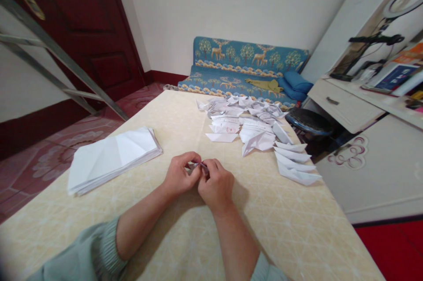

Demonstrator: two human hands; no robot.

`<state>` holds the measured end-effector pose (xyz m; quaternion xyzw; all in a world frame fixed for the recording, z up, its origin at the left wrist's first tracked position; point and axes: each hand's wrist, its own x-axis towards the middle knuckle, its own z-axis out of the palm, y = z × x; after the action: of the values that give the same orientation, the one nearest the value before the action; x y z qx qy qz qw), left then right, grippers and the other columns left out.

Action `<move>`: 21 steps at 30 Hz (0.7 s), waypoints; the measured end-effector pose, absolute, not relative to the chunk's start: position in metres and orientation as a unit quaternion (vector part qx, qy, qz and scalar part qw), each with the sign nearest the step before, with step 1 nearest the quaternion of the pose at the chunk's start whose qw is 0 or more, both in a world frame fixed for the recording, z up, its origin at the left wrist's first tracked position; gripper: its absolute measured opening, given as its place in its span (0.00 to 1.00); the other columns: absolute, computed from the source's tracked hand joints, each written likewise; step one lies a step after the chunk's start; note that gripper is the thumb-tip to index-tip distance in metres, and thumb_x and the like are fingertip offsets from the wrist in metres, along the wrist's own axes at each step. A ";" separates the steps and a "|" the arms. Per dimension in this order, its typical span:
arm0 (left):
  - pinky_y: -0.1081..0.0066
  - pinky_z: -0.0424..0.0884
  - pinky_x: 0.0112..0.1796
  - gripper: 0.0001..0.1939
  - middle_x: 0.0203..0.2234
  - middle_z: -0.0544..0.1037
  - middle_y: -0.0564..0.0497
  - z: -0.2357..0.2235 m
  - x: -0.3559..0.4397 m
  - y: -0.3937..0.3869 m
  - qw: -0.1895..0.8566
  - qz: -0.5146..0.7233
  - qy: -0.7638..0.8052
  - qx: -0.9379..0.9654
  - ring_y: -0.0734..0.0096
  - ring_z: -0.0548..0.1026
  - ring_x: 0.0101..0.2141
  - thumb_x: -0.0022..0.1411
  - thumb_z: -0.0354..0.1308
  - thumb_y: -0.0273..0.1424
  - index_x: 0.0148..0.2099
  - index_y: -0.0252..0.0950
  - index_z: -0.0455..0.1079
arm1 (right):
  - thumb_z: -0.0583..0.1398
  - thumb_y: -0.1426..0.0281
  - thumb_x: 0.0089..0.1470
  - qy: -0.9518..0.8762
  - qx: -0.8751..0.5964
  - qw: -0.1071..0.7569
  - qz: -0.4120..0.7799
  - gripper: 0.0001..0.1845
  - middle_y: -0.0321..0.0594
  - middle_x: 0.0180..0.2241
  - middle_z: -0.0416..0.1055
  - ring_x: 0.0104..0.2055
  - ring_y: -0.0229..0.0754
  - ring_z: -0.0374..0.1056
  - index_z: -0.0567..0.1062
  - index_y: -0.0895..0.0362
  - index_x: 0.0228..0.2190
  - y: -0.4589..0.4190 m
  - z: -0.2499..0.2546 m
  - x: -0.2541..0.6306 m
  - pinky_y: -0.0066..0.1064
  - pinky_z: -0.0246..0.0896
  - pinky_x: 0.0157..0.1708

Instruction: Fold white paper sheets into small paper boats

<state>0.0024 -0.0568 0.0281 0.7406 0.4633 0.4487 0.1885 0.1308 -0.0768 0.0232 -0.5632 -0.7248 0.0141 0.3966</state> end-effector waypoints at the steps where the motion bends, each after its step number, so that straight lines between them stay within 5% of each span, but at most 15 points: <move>1: 0.73 0.67 0.30 0.05 0.25 0.73 0.52 0.028 0.003 -0.057 0.191 0.448 0.466 0.738 0.71 0.71 0.28 0.49 0.52 0.24 0.30 0.36 0.67 | 0.55 0.73 0.49 -0.726 -0.563 0.396 0.013 0.07 0.37 0.30 0.72 0.26 0.37 0.66 0.72 0.55 0.32 -0.077 0.024 0.131 0.26 0.54 0.26; 21: 0.74 0.65 0.27 0.06 0.21 0.71 0.54 0.028 0.010 -0.059 0.224 0.474 0.496 0.692 0.73 0.69 0.24 0.47 0.50 0.22 0.28 0.35 0.66 | 0.56 0.69 0.49 -0.718 -0.592 0.360 -0.057 0.05 0.37 0.26 0.71 0.25 0.38 0.65 0.72 0.56 0.28 -0.078 0.027 0.126 0.28 0.45 0.23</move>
<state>0.0101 -0.0586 0.0281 0.6922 0.4959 0.4740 0.2244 0.1261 -0.0782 0.0274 -0.5923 -0.7184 -0.0570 0.3603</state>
